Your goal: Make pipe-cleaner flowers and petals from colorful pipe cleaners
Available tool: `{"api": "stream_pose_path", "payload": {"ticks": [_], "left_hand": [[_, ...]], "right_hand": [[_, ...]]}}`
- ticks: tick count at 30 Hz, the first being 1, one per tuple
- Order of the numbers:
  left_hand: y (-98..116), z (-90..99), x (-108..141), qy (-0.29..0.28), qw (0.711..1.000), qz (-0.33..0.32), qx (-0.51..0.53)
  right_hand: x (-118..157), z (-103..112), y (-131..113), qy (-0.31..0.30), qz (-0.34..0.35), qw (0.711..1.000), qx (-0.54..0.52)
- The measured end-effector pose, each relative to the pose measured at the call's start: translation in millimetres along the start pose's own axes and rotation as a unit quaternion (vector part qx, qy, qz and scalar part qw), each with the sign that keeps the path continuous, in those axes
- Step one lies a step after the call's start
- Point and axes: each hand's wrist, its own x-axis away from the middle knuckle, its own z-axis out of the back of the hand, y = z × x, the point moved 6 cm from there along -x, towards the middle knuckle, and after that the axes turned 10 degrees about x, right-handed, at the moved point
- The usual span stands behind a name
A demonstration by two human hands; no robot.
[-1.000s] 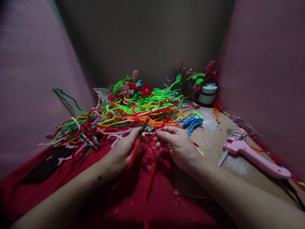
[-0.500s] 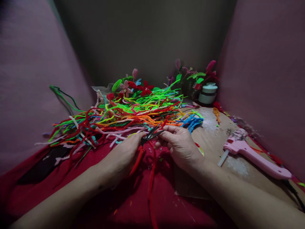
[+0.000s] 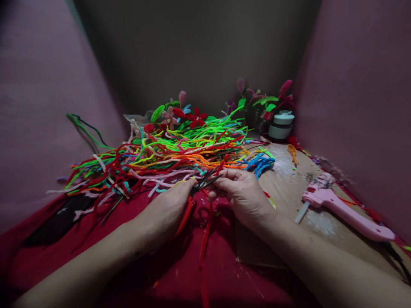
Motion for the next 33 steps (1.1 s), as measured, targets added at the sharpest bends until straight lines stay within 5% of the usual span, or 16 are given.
{"api": "stream_pose_path", "payload": {"ticks": [13, 22, 29, 33], "left_hand": [[0.5, 1.9, 1.3, -0.019, 0.999, 0.033, 0.028], [-38.1, 19.4, -7.2, 0.012, 0.985, 0.121, -0.120], [-37.1, 22.9, -6.4, 0.006, 0.977, 0.116, -0.177], [-23.2, 36.3, -5.1, 0.095, 0.985, 0.087, -0.113]], "right_hand": [[-0.9, 2.7, 1.5, 0.029, -0.013, 0.999, -0.044], [-2.2, 5.8, 2.2, 0.050, -0.029, 0.995, -0.087], [-2.4, 6.2, 1.8, 0.044, -0.027, 0.993, -0.104], [-3.4, 6.2, 3.2, 0.041, -0.025, 0.991, -0.126]]}}
